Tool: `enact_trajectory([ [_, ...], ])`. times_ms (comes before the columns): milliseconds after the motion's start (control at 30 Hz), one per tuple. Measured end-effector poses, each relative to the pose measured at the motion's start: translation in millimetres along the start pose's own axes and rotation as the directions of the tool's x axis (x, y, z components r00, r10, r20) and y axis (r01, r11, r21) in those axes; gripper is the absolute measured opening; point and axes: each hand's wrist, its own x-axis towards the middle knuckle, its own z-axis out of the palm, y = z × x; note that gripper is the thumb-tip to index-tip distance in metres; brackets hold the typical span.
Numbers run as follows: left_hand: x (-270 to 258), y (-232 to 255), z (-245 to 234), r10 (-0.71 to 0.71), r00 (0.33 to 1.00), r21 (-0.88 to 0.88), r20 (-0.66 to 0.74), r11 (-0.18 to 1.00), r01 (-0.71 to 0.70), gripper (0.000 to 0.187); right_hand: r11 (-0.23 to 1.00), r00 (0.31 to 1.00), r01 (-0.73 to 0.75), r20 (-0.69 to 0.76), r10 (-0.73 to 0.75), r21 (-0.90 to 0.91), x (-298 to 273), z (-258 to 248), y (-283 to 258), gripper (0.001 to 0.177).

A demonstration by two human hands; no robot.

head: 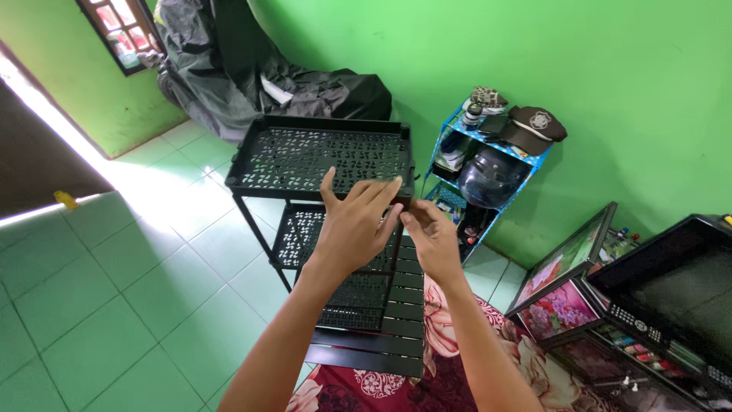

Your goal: The person assembles a black plastic stand by inserting four vertical poles into a perforated tray and securing them with small fasteners. They then place a second tray on top and handle a blue tray containing cylindrical objects.

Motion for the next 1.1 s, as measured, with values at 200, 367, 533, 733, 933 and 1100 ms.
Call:
enact_trajectory([
  [200,-52.6,-33.6,-23.2,-0.277,0.867,-0.174,-0.415,0.959,0.224,0.024,0.677,0.756,0.416,-0.183,-0.628,-0.607,-20.7,37.2,-51.3,0.015],
  [367,-97.4,-93.3,-30.5,-0.626,0.552,-0.380,-0.551,0.777,0.502,0.027,0.498,0.720,0.640,0.228,-0.656,-0.586,-3.9,103.0,-97.0,0.014],
  [533,-114.5,-131.6,-37.6,-0.680,0.642,-0.484,-0.355,0.721,0.496,0.029,0.380,0.689,0.722,0.554,-0.467,-0.578,40.5,182.4,-104.1,0.031],
  [733,-113.8,-146.6,-60.8,-0.654,0.732,-0.564,-0.193,0.684,0.462,0.027,0.348,0.733,0.679,0.629,-0.259,-0.646,50.9,216.4,-89.7,0.030],
  [933,-111.3,-155.5,-72.5,-0.582,0.792,-0.510,-0.185,0.745,0.429,0.025,0.375,0.746,0.661,0.624,-0.234,-0.650,50.7,215.2,-83.1,0.030],
  [1100,-112.5,-160.7,-74.0,-0.588,0.791,-0.517,-0.168,0.736,0.438,0.024,0.412,0.774,0.621,0.603,-0.193,-0.667,50.2,221.2,-91.6,0.029],
])
